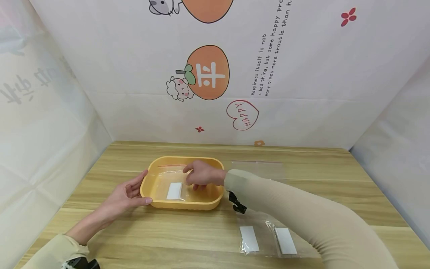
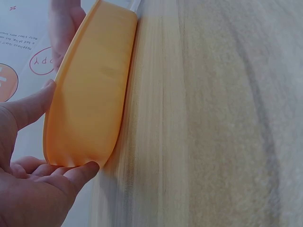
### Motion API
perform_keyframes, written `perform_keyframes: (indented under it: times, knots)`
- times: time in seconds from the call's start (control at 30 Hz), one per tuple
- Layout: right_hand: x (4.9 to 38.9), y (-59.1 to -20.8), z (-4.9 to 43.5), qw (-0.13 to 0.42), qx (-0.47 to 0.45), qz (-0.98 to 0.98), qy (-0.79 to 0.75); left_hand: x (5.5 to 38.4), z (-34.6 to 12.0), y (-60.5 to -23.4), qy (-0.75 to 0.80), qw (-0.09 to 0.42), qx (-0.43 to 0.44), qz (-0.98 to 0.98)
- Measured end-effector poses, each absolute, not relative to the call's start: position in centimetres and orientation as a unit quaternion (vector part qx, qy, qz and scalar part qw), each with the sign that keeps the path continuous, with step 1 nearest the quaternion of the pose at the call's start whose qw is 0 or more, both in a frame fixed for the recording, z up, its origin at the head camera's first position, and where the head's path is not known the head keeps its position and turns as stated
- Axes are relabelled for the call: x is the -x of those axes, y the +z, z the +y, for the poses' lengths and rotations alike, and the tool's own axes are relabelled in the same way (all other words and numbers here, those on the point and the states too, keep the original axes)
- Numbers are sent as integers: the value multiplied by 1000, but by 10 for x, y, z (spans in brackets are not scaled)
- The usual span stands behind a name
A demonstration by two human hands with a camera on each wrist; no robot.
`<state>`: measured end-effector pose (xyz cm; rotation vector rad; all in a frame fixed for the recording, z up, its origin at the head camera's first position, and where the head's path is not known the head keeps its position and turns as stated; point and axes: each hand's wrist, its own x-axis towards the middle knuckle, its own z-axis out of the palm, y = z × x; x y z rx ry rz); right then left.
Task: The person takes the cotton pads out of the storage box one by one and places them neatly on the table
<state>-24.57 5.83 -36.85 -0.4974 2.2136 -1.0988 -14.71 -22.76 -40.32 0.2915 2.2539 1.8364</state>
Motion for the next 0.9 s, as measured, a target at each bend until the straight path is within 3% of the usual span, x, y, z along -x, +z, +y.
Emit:
perform_keyframes:
  times: [0.37, 0.9]
  knots:
    - [242, -370, 49, 318, 91, 788, -519, 148, -226, -402, 623, 112, -94, 768]
    - [229, -376, 29, 308, 99, 747, -581, 148, -226, -404, 629, 112, -106, 762]
